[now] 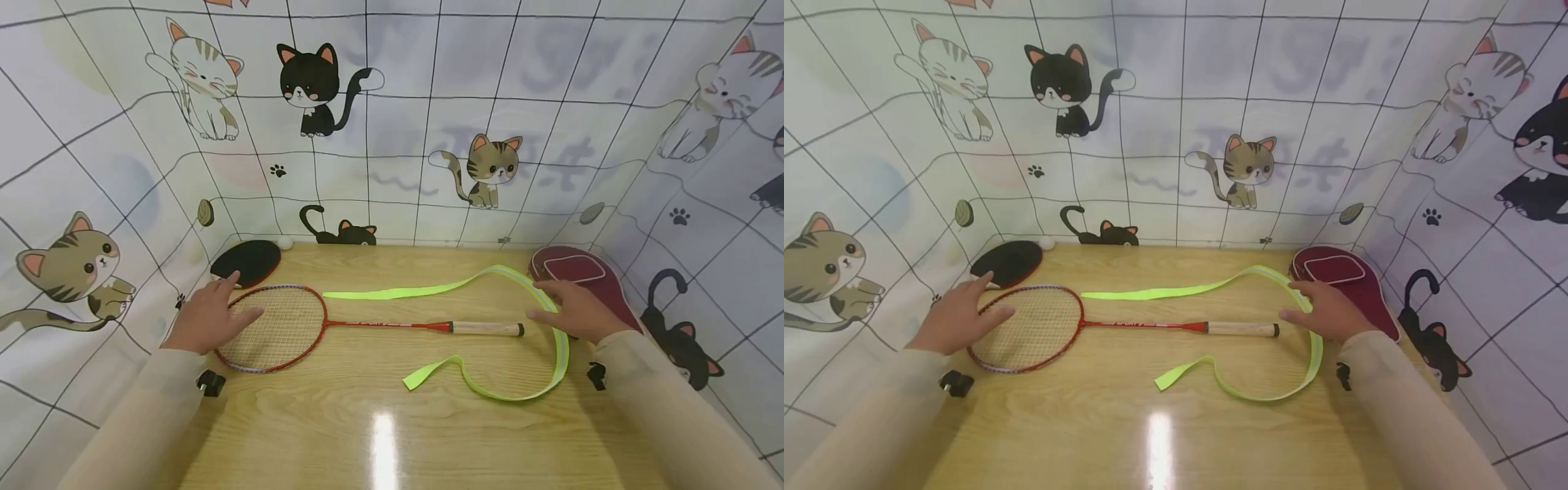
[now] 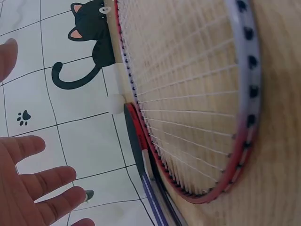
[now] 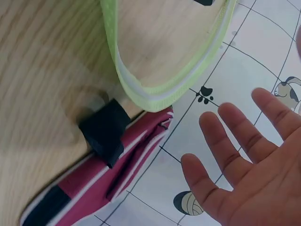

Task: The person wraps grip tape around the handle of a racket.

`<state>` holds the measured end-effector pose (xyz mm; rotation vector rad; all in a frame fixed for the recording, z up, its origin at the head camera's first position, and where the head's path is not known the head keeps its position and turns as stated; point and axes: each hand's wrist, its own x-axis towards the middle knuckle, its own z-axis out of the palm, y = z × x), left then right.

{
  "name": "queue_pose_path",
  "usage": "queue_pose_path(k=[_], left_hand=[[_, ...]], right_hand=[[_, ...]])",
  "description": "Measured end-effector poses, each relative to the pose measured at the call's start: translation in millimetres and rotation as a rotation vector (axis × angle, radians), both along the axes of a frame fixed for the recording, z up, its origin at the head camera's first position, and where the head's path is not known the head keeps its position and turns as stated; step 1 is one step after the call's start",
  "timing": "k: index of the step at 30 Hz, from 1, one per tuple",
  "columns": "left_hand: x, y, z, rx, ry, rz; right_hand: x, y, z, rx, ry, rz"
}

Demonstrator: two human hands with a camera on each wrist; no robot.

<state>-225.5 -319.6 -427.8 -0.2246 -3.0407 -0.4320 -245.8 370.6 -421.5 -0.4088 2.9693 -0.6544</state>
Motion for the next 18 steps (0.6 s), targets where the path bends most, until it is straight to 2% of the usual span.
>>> queue_pose_path(k=[5,11,18], left_hand=[[2.3,-4.8,-8.2,0.012,-0.013,0.000],[7.4,-15.5,-19.7,0.067,-0.039,0.004],[9.9,-23.9,-29.4,0.121,-0.127,0.012]], right_hand=[[-1.2,0.8,-9.7,0.019,0.023,0.017],[-3.0,-1.4,-20.7,0.004,-0.028,0.012],[-3.8,-6.7,-29.0,0.010,-0.073,0.021]])
